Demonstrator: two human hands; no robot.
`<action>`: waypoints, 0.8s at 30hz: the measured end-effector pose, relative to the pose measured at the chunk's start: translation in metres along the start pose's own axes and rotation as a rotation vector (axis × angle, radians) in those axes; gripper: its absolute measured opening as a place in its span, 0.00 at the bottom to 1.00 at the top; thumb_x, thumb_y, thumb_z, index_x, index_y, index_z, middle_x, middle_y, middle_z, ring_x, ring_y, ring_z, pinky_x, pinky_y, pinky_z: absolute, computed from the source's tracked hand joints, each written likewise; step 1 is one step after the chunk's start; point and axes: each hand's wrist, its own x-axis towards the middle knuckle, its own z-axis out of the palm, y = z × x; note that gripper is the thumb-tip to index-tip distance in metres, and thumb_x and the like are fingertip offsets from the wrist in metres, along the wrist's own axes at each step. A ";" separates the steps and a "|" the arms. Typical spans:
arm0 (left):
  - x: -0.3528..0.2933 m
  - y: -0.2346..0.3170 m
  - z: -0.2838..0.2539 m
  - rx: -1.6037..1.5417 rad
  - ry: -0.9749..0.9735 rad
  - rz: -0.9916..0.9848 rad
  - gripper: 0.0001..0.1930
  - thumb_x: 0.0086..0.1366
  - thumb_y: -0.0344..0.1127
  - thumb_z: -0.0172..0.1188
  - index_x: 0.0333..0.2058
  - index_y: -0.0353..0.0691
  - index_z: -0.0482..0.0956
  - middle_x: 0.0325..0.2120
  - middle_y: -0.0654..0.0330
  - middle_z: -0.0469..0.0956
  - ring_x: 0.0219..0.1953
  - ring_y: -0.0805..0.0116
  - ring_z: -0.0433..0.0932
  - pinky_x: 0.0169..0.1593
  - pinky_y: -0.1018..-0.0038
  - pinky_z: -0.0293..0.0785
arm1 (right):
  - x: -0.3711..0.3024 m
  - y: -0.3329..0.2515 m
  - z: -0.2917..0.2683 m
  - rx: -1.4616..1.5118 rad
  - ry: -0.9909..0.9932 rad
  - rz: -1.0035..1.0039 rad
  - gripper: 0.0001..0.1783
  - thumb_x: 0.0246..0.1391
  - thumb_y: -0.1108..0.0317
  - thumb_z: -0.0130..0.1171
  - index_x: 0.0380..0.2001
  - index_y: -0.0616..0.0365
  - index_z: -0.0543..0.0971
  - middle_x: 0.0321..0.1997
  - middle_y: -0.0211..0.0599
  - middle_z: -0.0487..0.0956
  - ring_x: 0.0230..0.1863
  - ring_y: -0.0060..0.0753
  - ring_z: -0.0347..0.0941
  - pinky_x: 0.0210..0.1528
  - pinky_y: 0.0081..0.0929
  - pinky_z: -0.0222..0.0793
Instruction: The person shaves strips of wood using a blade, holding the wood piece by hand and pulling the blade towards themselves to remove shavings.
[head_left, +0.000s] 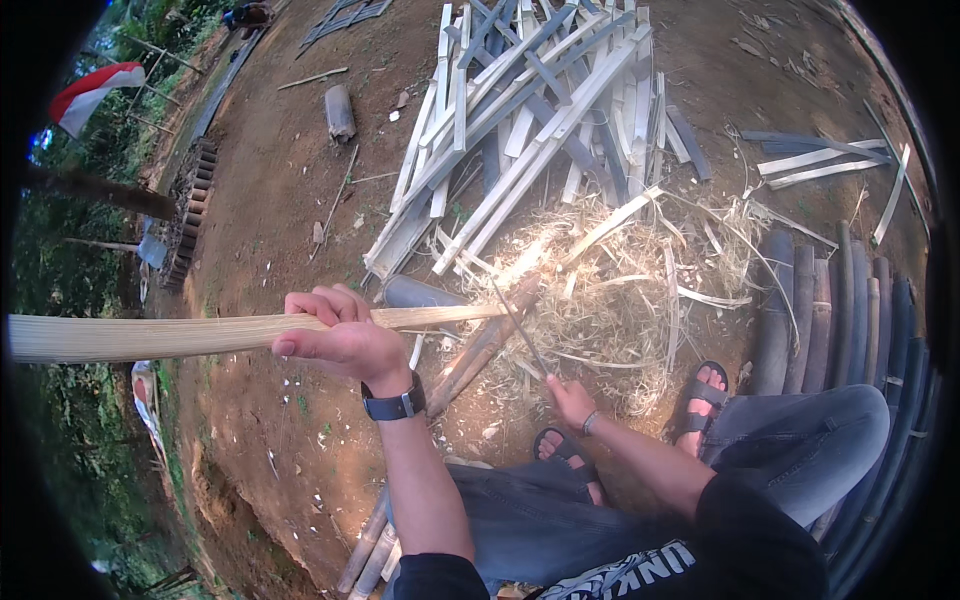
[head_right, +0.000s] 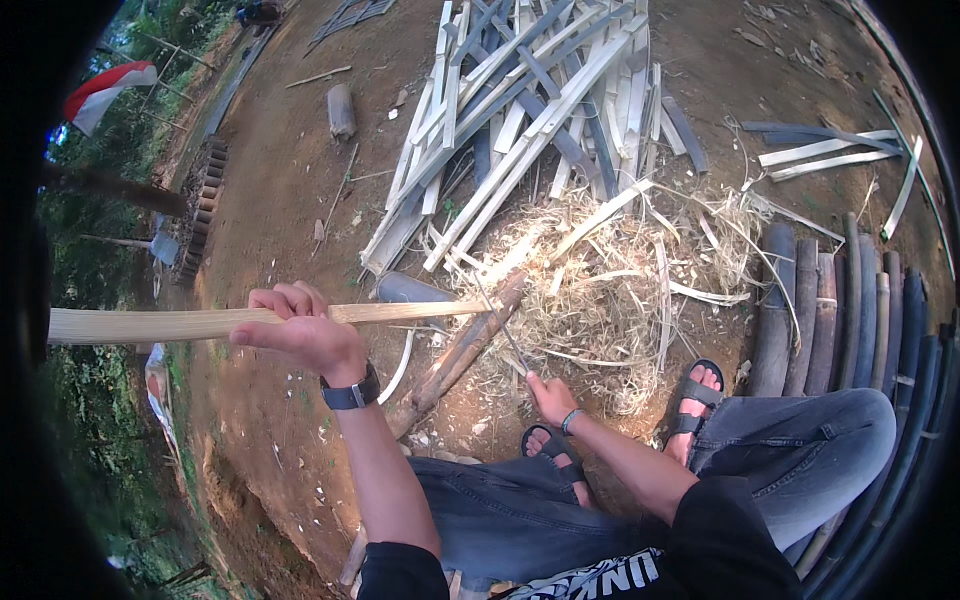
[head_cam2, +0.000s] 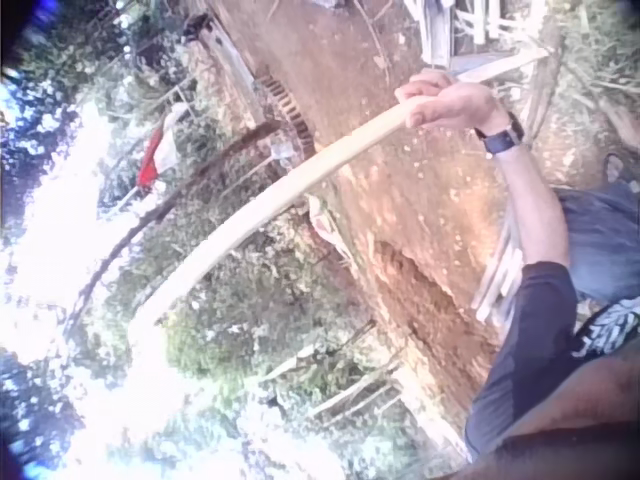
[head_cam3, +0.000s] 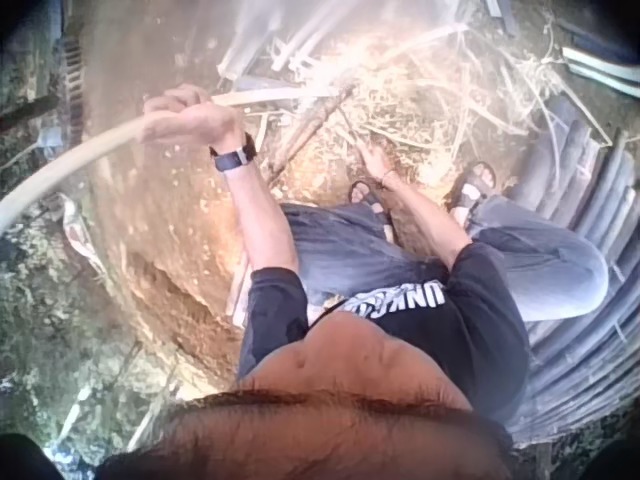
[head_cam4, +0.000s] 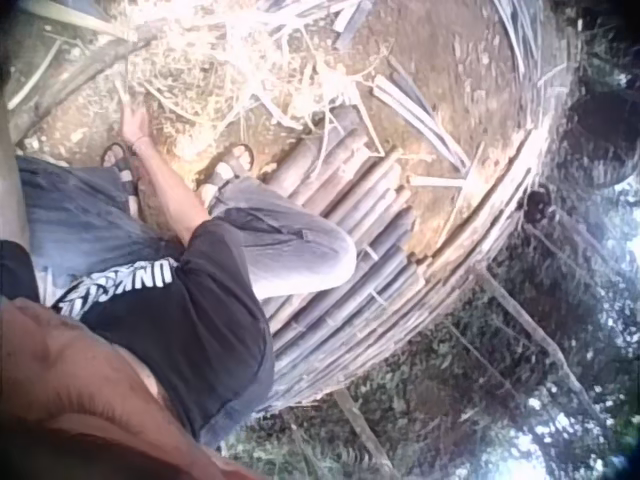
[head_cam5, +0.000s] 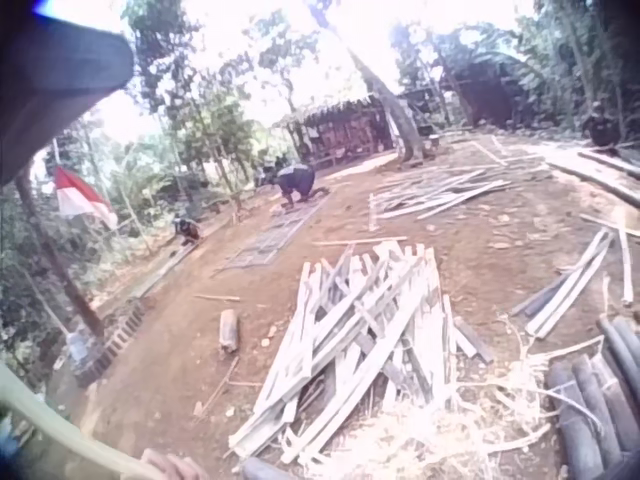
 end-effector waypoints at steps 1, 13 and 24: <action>0.001 0.000 -0.001 -0.001 0.014 -0.004 0.34 0.59 0.76 0.26 0.19 0.48 0.47 0.10 0.70 0.47 0.13 0.79 0.44 0.16 0.81 0.40 | 0.001 0.009 -0.003 -0.032 -0.011 0.020 0.37 0.61 0.40 0.37 0.10 0.60 0.67 0.07 0.32 0.64 0.12 0.27 0.63 0.17 0.28 0.58; 0.054 -0.029 -0.039 0.083 0.193 -0.018 0.30 0.64 0.71 0.25 0.19 0.49 0.47 0.10 0.70 0.47 0.13 0.77 0.47 0.16 0.80 0.44 | 0.005 -0.042 -0.045 -0.235 0.184 -0.143 0.34 0.59 0.39 0.44 0.14 0.59 0.71 0.11 0.32 0.69 0.16 0.29 0.70 0.22 0.31 0.62; 0.069 -0.038 -0.025 0.181 0.314 -0.027 0.28 0.69 0.63 0.24 0.18 0.49 0.45 0.10 0.69 0.46 0.13 0.75 0.44 0.16 0.77 0.43 | 0.017 -0.006 -0.006 0.237 -0.097 -0.025 0.35 0.61 0.38 0.39 0.13 0.58 0.69 0.09 0.29 0.65 0.09 0.23 0.61 0.12 0.26 0.57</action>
